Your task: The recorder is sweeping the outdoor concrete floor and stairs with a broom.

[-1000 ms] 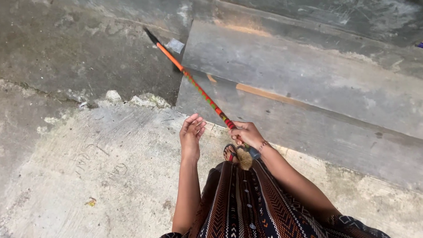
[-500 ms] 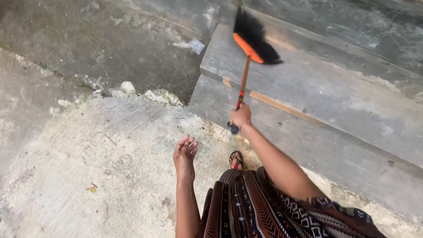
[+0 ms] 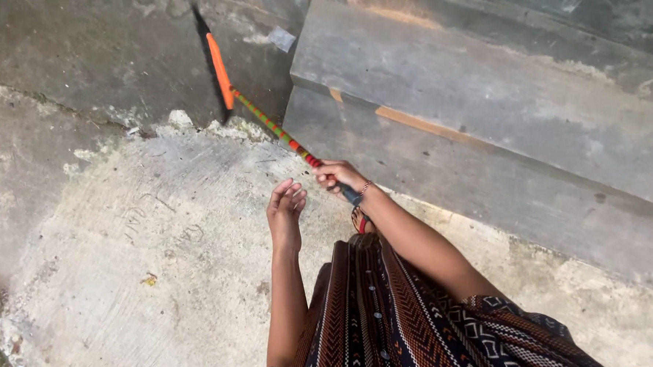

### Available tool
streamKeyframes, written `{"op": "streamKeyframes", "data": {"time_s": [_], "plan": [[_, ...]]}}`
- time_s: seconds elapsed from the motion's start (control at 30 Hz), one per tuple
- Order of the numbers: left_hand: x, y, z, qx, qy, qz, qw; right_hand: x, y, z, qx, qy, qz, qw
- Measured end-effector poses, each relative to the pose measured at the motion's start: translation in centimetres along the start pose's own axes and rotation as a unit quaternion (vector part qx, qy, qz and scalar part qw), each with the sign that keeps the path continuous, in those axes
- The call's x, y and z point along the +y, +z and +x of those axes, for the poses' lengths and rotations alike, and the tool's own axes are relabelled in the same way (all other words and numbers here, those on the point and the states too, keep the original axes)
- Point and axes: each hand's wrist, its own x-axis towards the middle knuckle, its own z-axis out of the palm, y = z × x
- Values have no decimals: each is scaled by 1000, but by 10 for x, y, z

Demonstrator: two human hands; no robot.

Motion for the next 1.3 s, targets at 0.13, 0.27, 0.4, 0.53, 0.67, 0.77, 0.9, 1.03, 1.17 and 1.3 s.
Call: {"op": "streamKeyframes", "data": {"time_s": [0.13,0.27,0.4,0.53,0.67,0.77,0.9,1.03,1.17,1.3], "plan": [[-5,12,-14,-25,17,-7,1000,33,3,0,-100,47,181,977],[-20,23,-35,-53,4,-33,998,68,-26,5,-90,60,238,965],[-33,37,-64,-73,2,-20,997,107,-80,-8,-30,59,272,960],[-54,40,-90,-81,12,-10,997,134,-168,-74,136,71,301,941],[-75,47,-112,-117,-9,31,993,175,-245,-205,155,-2,267,951],[-97,55,-125,-141,-42,46,988,237,-303,-283,133,-11,388,912],[-117,76,-137,-193,-47,57,978,306,-330,-374,73,-95,448,886],[-133,95,-156,-237,-58,69,967,334,-308,-447,206,-165,508,820],[-145,101,-171,-272,-61,78,957,358,-272,-502,266,-212,494,800],[-158,89,-179,-278,-71,80,955,338,-218,-547,470,-220,369,771]]}}
